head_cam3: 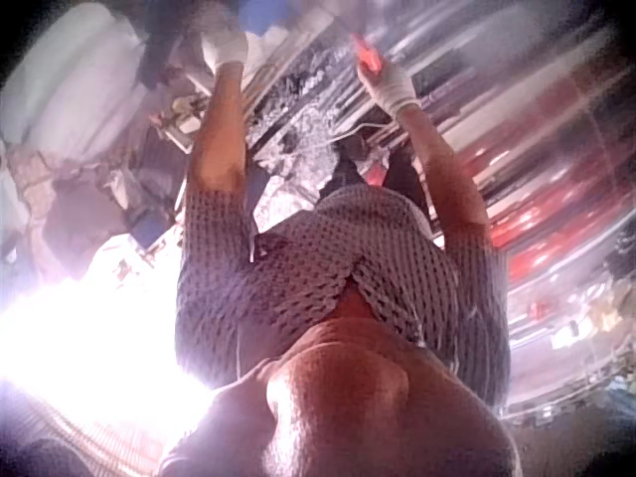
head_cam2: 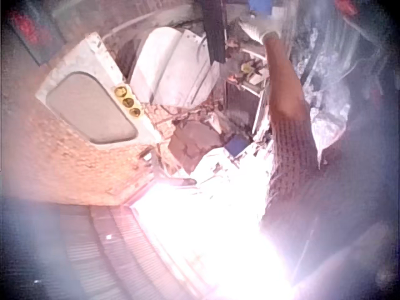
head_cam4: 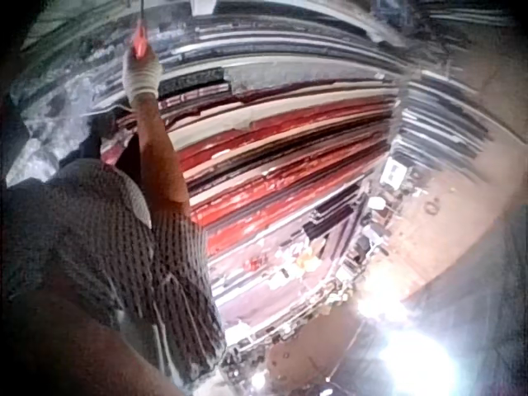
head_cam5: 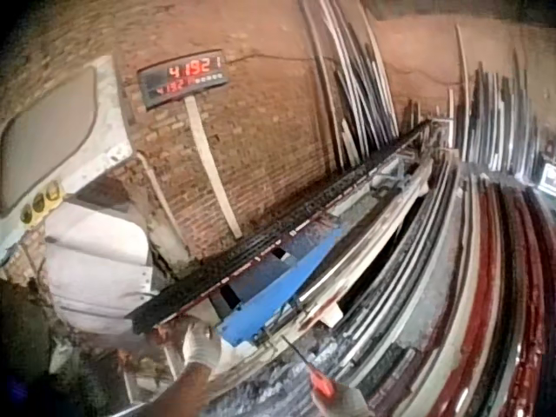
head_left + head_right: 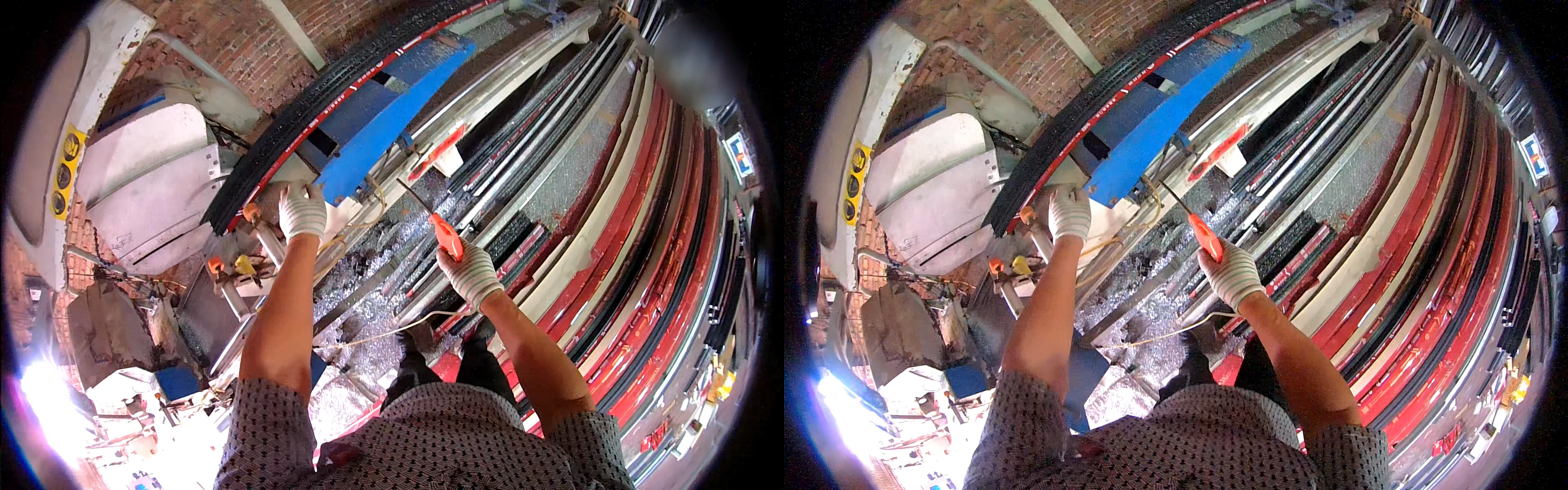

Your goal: The person uses a red air blower to clean dust from a machine and surrounding surfaces. They then squat down to organize and stack long red and white panels and black profiles in a storage area.

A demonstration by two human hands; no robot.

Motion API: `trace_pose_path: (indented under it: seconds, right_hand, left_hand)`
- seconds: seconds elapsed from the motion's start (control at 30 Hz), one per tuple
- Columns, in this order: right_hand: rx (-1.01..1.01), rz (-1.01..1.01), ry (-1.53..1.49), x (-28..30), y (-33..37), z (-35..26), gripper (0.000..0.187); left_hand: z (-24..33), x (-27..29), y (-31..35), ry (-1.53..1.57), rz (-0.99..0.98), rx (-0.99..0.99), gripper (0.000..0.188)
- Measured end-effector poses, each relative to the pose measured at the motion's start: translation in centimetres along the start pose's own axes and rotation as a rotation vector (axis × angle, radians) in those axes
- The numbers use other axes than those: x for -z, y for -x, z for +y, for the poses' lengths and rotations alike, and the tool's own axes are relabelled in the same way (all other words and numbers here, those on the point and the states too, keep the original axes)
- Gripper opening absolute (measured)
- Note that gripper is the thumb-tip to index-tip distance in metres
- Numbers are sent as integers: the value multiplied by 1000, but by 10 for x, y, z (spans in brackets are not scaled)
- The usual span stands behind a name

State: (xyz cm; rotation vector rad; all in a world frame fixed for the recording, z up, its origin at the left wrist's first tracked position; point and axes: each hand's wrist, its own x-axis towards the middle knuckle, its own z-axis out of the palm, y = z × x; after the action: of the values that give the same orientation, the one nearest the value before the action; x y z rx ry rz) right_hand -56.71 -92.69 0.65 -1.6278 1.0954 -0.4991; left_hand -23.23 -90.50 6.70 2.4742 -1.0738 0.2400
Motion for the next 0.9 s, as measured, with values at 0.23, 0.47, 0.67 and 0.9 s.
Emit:
trace_pose_path:
  seconds: [0.23, 0.47, 0.67, 0.9]
  right_hand:
    - [102, -37, 221, -18, -72, -99, 32]
    - [142, -205, 463, -75, -147, -177, 31]
    - [51, -70, 543, -42, -213, -186, 31]
    - [-199, 348, 593, 101, -307, -156, 35]
  left_hand:
    - [-36, -41, -64, -72, 199, 165, 46]
    - [-24, -58, -65, 43, 351, 223, 44]
    - [-15, -49, -70, -36, 425, 202, 37]
    - [-10, -52, -67, -10, 356, 260, 42]
